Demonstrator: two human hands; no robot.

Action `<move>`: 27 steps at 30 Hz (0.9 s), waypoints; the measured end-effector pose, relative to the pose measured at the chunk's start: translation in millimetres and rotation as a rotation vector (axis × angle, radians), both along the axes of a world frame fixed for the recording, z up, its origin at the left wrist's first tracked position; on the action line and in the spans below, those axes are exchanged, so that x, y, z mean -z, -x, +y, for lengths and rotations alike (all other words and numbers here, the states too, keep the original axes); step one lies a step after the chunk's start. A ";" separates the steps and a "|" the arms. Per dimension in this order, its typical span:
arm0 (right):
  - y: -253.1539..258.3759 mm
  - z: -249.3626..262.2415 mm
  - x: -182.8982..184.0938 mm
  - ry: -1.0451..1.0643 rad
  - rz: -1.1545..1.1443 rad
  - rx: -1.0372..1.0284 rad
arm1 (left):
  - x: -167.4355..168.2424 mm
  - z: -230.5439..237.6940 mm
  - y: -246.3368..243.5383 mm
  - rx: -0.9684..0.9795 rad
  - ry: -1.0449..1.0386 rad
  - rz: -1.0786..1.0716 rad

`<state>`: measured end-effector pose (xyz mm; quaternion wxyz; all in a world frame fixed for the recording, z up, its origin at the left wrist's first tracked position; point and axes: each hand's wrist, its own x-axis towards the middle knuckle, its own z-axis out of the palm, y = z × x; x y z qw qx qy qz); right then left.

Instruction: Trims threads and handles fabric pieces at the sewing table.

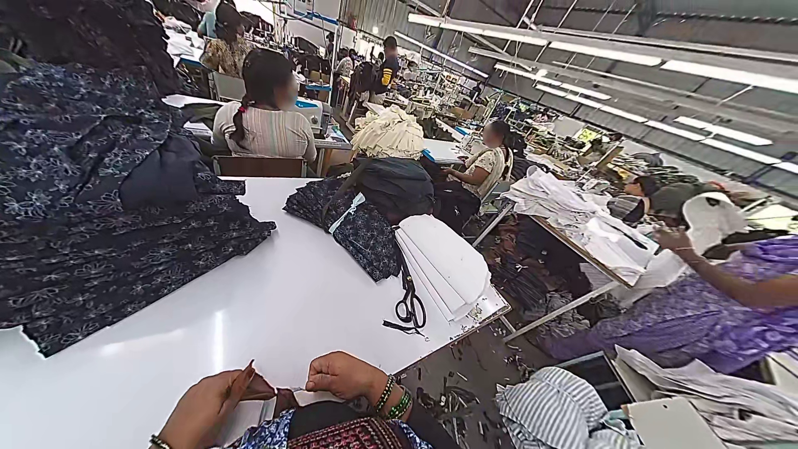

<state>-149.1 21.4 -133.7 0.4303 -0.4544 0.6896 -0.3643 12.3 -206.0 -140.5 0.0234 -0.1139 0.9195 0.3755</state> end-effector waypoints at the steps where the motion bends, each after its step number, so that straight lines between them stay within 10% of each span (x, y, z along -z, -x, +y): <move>1: 0.7 4.7 -0.6 0.000 0.032 -0.005 | -3.5 -3.3 0.2 -0.053 -0.093 -0.101; 6: -0.4 13.1 -3.4 0.081 0.146 0.031 | -9.4 15.5 10.1 -0.311 -1.121 -0.100; 9: -5.9 7.1 -8.6 0.223 0.067 0.203 | -14.2 34.3 23.1 -0.334 -1.320 -0.090; 17: -29.2 -21.5 -30.9 0.509 -0.042 0.235 | -5.9 41.6 32.1 0.094 -0.432 0.090; 27: -24.4 -24.1 -18.0 0.177 -0.061 0.239 | 7.1 35.2 22.8 0.049 -0.631 0.221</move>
